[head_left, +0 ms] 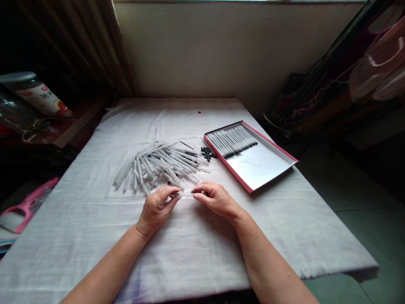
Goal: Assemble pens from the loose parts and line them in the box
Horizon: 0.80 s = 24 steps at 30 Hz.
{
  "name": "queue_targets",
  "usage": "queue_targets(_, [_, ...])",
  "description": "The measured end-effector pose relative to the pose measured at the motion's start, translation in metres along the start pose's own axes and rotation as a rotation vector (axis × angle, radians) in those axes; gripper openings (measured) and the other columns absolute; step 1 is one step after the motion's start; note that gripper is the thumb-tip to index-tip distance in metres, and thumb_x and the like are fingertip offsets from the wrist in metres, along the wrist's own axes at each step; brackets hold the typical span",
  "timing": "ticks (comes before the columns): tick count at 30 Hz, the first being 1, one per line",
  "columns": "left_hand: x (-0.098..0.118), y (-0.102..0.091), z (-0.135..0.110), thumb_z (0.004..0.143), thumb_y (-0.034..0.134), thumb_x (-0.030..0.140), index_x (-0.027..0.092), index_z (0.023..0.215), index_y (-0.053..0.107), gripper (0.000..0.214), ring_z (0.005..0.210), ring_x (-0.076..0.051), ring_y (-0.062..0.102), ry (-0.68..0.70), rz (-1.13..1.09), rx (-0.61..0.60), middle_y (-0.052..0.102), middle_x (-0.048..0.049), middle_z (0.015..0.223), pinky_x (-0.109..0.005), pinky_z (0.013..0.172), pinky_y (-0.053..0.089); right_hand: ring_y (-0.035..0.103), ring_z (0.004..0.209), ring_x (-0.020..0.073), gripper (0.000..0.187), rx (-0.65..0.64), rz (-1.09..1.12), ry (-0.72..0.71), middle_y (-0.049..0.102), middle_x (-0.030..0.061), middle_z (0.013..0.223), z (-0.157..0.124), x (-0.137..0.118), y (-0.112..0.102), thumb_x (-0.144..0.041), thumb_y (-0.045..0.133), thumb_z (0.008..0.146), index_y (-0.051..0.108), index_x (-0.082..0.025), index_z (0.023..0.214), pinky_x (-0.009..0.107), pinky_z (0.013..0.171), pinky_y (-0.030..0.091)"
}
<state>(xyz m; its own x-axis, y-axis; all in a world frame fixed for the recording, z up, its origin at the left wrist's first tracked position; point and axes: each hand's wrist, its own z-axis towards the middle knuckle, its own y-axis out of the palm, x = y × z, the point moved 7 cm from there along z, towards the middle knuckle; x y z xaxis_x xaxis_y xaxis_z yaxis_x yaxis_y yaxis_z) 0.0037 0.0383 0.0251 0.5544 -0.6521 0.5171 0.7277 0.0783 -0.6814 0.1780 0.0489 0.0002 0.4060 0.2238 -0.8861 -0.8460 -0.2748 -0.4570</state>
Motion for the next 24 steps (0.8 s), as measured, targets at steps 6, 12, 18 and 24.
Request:
queue_targets(6, [-0.018, -0.016, 0.012, 0.090, 0.057, 0.027, 0.019, 0.106, 0.064, 0.019, 0.090, -0.020, 0.063, 0.002, 0.319, -0.029, 0.067, -0.0071, 0.098, -0.034, 0.082, 0.052, 0.064, 0.077, 0.0172, 0.017, 0.067, -0.193, 0.074, 0.071, 0.0048, 0.084, -0.001, 0.003, -0.020, -0.025, 0.049, 0.090, 0.065, -0.020, 0.089, 0.029, 0.074, 0.046])
queue_targets(12, [-0.027, -0.007, 0.026, 0.088, 0.057, 0.029, 0.023, 0.102, 0.070, 0.020, 0.089, -0.024, 0.061, 0.025, 0.585, -0.164, 0.067, -0.0073, 0.098, -0.036, 0.077, 0.049, 0.064, 0.068, 0.0166, 0.020, 0.277, -0.171, 0.172, 0.072, 0.0029, 0.075, -0.003, 0.010, -0.043, -0.030, 0.045, 0.090, 0.061, -0.019, 0.097, 0.027, 0.068, 0.045])
queue_targets(18, [-0.030, -0.001, 0.034, 0.086, 0.060, 0.030, 0.022, 0.093, 0.070, 0.014, 0.091, -0.026, 0.060, 0.032, 0.633, -0.225, 0.067, -0.0085, 0.103, -0.037, 0.078, 0.048, 0.062, 0.062, 0.0157, 0.032, 0.342, -0.115, 0.165, 0.070, 0.0035, 0.075, -0.003, 0.012, -0.039, -0.030, 0.044, 0.088, 0.065, -0.017, 0.109, 0.027, 0.066, 0.047])
queue_targets(24, [-0.026, -0.006, 0.025, 0.093, 0.052, 0.031, 0.019, 0.094, 0.066, 0.018, 0.088, -0.024, 0.061, 0.057, 0.527, -0.123, 0.069, -0.0079, 0.094, -0.037, 0.081, 0.048, 0.062, 0.064, 0.0161, 0.033, 0.400, -0.034, 0.157, 0.069, 0.0046, 0.076, -0.003, 0.016, -0.041, -0.032, 0.047, 0.085, 0.068, -0.016, 0.106, 0.027, 0.063, 0.049])
